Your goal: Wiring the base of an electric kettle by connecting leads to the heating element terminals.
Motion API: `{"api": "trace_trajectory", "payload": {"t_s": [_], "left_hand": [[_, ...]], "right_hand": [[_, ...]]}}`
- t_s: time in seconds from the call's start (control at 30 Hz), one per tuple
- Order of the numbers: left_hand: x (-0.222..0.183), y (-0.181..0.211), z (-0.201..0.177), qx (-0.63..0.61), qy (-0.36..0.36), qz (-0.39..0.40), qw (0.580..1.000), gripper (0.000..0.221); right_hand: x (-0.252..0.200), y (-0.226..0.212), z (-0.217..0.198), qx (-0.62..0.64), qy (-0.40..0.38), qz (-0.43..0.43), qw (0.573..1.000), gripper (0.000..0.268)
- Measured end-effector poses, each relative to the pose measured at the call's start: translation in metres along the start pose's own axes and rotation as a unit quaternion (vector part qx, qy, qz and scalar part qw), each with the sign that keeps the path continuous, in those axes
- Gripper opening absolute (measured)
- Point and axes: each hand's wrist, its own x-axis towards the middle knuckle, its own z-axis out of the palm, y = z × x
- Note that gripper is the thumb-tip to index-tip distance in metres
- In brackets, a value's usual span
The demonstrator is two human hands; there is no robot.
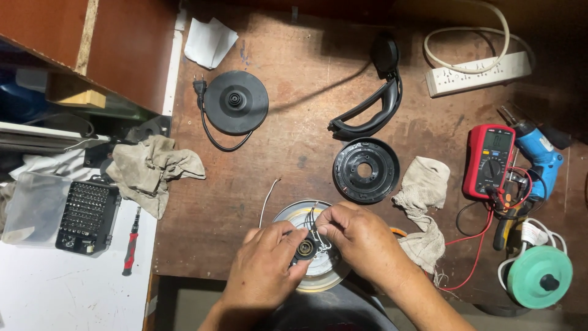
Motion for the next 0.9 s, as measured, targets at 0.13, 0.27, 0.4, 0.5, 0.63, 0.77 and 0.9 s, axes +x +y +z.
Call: {"api": "trace_trajectory", "payload": {"t_s": [0.13,0.27,0.4,0.5,0.63,0.77,0.9], "left_hand": [[0.001,0.000,-0.003,-0.009,-0.009,0.001,1.000,0.063],[0.001,-0.002,-0.004,-0.003,0.005,0.019,1.000,0.061],[-0.001,-0.005,-0.001,0.015,0.010,0.043,0.999,0.062],[-0.002,-0.008,0.000,0.031,0.024,0.071,0.997,0.062],[-0.004,-0.010,0.006,0.034,0.012,0.091,0.995,0.063],[-0.002,-0.006,0.005,0.042,0.033,0.105,0.993,0.063],[-0.001,0.000,0.003,0.041,0.031,0.070,0.996,0.064]], "right_hand": [[0.000,0.001,0.001,-0.014,0.000,-0.002,1.000,0.007],[0.000,-0.003,-0.001,-0.018,0.000,-0.002,1.000,0.008],[-0.002,0.002,0.004,-0.043,0.015,-0.057,0.997,0.008],[-0.003,0.002,0.005,-0.067,0.019,-0.080,0.994,0.007],[-0.002,0.014,0.016,-0.139,0.007,-0.101,0.985,0.009],[0.000,0.001,0.010,-0.102,0.009,-0.069,0.992,0.008],[0.001,-0.002,0.005,-0.079,0.007,-0.045,0.996,0.017]]}}
